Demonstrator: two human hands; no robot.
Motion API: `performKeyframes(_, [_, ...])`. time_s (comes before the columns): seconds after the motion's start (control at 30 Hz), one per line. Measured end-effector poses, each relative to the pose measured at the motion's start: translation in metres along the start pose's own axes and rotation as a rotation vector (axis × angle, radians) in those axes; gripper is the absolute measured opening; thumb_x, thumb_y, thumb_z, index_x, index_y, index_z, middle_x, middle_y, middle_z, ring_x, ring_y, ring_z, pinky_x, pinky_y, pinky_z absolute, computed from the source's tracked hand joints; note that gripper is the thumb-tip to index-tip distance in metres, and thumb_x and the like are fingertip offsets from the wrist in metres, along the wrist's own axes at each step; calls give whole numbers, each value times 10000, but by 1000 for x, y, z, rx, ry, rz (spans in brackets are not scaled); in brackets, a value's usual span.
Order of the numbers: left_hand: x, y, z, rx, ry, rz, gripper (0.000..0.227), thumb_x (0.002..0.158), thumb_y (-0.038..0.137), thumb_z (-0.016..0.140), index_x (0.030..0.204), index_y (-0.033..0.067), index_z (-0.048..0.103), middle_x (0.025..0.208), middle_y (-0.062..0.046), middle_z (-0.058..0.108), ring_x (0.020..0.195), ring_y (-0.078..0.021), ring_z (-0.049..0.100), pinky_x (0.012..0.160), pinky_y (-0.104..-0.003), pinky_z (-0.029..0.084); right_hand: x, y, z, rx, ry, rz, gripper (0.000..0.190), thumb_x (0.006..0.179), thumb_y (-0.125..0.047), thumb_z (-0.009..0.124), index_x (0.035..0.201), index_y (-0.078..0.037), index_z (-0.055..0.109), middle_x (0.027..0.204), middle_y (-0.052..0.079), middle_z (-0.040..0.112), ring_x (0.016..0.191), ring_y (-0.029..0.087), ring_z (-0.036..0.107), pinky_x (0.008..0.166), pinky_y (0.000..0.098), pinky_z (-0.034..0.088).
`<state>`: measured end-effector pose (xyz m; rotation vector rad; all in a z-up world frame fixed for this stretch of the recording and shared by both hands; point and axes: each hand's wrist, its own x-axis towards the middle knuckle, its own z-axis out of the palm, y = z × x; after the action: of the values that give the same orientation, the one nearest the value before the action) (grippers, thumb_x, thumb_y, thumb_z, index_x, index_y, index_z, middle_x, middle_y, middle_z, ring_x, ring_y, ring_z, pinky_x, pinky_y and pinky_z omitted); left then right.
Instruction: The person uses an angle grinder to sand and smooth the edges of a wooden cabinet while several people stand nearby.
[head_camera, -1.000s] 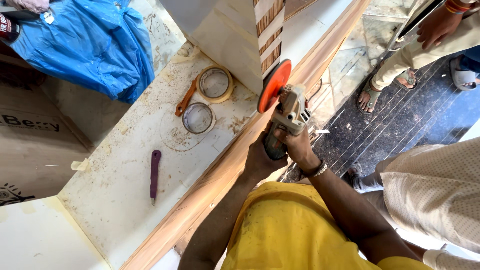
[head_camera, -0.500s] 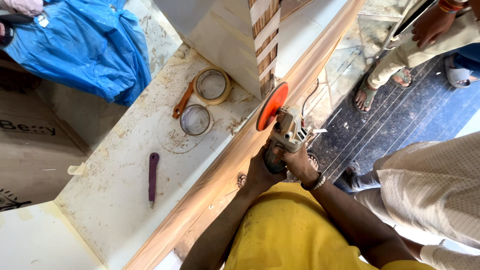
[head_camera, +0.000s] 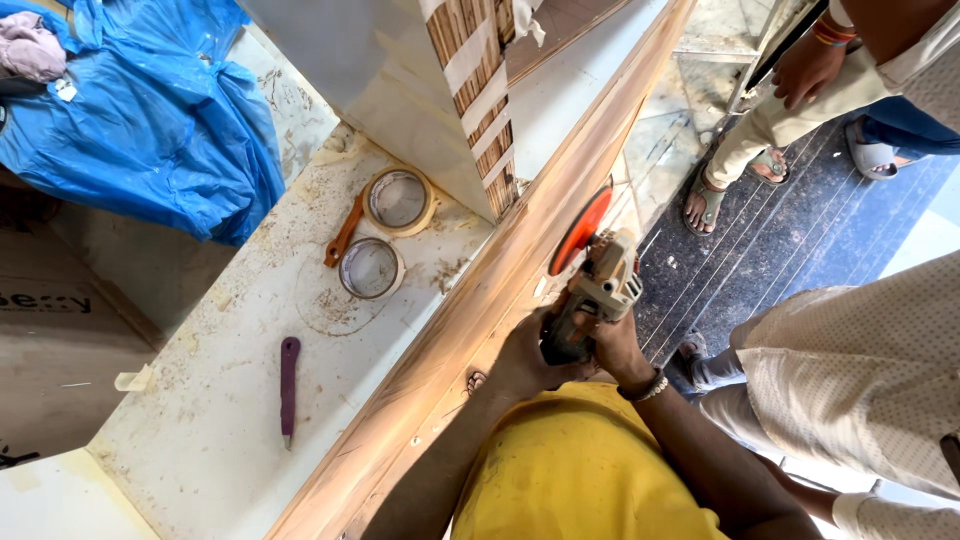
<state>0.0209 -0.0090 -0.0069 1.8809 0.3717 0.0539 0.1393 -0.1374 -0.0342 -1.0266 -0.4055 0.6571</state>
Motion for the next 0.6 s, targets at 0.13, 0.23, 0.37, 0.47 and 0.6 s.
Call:
performKeyframes(0.13, [17, 0, -27, 18, 256, 68, 556, 840, 466, 839, 1177, 56, 673, 1081, -115, 747, 987, -201, 732, 908, -349, 616, -3, -2, -18, 107, 23, 30, 625, 794, -295, 903, 1254, -40, 565, 1058, 112, 693, 984, 249, 724, 829, 415, 637])
performKeyframes(0.23, [50, 8, -59, 9, 564, 206, 388, 930, 469, 773, 959, 112, 623, 827, -29, 679, 715, -113, 664, 687, -300, 612, -7, 0, -28, 93, 69, 66, 624, 775, -295, 887, 1249, -43, 567, 1050, 113, 688, 983, 252, 722, 812, 414, 635])
performKeyframes(0.37, [107, 25, -85, 153, 828, 296, 429, 877, 470, 808, 905, 127, 552, 749, 19, 552, 607, -83, 516, 525, -255, 499, -9, 1, -34, 113, 69, 91, 633, 762, -271, 887, 1252, -41, 559, 1065, 114, 673, 1000, 267, 713, 852, 431, 638])
performKeyframes(0.47, [125, 35, -87, 222, 903, 273, 500, 821, 464, 878, 864, 124, 514, 724, 22, 492, 586, -107, 465, 517, -261, 469, -9, -2, -36, 87, 55, 88, 651, 766, -276, 883, 1267, -35, 544, 1068, 116, 667, 1001, 271, 713, 854, 436, 641])
performKeyframes(0.6, [116, 34, -80, 339, 900, 153, 588, 783, 447, 934, 984, 109, 498, 747, 19, 509, 621, -117, 529, 580, -274, 529, -9, -7, -42, 112, 56, 109, 666, 773, -271, 875, 1296, -32, 540, 1082, 119, 669, 1002, 265, 699, 845, 405, 609])
